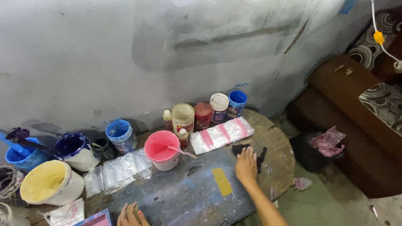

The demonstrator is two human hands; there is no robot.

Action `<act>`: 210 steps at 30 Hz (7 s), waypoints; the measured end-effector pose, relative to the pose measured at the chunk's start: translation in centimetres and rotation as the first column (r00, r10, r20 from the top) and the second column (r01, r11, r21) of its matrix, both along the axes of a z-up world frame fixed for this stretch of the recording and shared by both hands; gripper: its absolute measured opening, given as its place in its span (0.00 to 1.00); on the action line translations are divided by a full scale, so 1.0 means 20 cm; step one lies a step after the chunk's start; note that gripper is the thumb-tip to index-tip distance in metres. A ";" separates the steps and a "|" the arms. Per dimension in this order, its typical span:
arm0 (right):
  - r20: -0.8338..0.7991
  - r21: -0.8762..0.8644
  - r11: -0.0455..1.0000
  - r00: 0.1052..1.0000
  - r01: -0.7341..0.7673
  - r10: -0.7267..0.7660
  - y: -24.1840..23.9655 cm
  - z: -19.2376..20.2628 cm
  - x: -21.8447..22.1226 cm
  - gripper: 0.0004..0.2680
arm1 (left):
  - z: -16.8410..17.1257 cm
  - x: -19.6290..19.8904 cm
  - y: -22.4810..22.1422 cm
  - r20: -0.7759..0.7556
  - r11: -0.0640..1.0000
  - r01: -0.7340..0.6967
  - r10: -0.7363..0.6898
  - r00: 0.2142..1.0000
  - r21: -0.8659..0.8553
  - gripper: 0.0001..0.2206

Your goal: Applying pink paint to a small rectangular frame using a sponge to ensure even coverage.

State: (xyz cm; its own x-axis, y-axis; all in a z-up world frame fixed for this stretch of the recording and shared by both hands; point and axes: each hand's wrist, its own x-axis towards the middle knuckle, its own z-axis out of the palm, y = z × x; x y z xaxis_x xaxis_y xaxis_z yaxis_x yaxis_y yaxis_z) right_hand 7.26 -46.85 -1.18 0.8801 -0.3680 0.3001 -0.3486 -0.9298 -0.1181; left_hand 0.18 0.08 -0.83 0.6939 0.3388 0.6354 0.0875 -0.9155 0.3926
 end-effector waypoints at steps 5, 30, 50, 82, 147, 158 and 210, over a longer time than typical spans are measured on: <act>-0.101 0.086 0.984 0.984 0.156 -0.147 -0.46 -0.03 0.15 0.22 | -0.18 0.04 0.05 0.058 0.998 -0.017 0.021 0.998 -0.062 0.26; 0.022 0.148 0.712 0.722 -0.687 0.692 1.50 0.23 -0.22 0.26 | 0.29 -0.14 -0.03 0.108 0.913 0.195 -0.167 0.980 -0.358 0.17; -0.036 0.378 0.408 0.427 -0.831 0.904 1.70 0.54 -0.32 0.22 | 0.34 -0.16 -0.03 0.080 0.822 0.152 -0.130 0.988 -0.548 0.20; -0.013 0.461 0.310 0.344 -0.831 0.939 1.54 0.49 -0.56 0.23 | 0.37 -0.18 -0.03 0.024 0.804 0.141 -0.156 0.988 -0.577 0.22; 0.047 -0.190 0.926 0.939 -0.325 0.340 1.07 -0.06 -0.38 0.34 | 0.21 -0.13 -0.03 0.056 0.861 0.225 -0.225 0.973 -0.457 0.22; -0.126 0.337 0.543 0.535 -0.769 0.835 1.88 0.41 -0.10 0.26 | 0.36 -0.16 -0.02 0.027 0.743 0.188 -0.223 0.974 -0.643 0.24; -0.094 0.404 0.832 0.887 -0.380 0.451 1.06 0.35 0.13 0.21 | 0.25 -0.13 -0.05 -0.065 0.824 0.076 -0.135 0.989 -0.561 0.25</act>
